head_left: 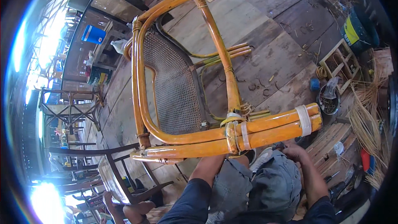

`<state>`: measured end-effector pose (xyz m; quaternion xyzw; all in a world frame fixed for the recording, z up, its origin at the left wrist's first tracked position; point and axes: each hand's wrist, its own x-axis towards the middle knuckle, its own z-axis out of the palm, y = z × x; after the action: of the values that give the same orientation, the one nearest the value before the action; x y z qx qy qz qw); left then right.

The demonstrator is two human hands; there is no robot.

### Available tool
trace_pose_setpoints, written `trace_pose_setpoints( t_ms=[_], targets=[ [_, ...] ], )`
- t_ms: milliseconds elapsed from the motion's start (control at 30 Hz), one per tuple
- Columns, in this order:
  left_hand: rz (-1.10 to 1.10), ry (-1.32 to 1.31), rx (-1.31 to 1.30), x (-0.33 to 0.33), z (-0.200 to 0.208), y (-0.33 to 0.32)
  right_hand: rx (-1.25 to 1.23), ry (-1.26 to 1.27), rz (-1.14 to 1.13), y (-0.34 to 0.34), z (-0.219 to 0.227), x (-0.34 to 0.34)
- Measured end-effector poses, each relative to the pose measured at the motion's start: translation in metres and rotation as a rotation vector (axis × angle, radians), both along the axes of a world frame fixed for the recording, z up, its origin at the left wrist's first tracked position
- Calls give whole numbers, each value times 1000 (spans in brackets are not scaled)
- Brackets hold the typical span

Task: The person repairs a rattan chair by hammering a joint, using a power drill to drive a fastener, and then securing the frame with a rope. They use pliers to cut the rope and a chisel to clean the joint before hammering it again.

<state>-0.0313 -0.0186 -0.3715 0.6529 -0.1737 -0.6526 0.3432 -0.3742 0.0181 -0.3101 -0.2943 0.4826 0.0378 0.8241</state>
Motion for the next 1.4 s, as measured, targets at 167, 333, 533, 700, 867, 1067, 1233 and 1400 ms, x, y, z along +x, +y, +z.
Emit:
trace_pose_setpoints(
  t_ms=[167, 333, 533, 700, 867, 1067, 1233, 1400],
  targets=[
    [21, 10, -5, 6, -9, 4, -233, -168, 8, 19, -9, -10],
    [60, 45, -21, 11, -14, -13, -576, 479, 288, -20, -9, 13],
    [102, 79, 16, 18, -3, 0, -525, 237, 362, -64, -53, 77],
    [124, 73, 62, 26, -1, 1, -589, 126, 613, -73, -76, 118],
    [171, 70, 132, 22, 9, -1, -722, 47, 496, -64, -96, 148],
    [99, 133, 107, 24, 0, -3, -753, 48, 314, -61, -83, 153],
    [138, 35, 192, 48, -9, -1, -796, 183, 436, -64, -68, 163],
    [156, 134, 236, 44, -14, -16, -720, 233, 248, -47, -58, 145]
  ],
)
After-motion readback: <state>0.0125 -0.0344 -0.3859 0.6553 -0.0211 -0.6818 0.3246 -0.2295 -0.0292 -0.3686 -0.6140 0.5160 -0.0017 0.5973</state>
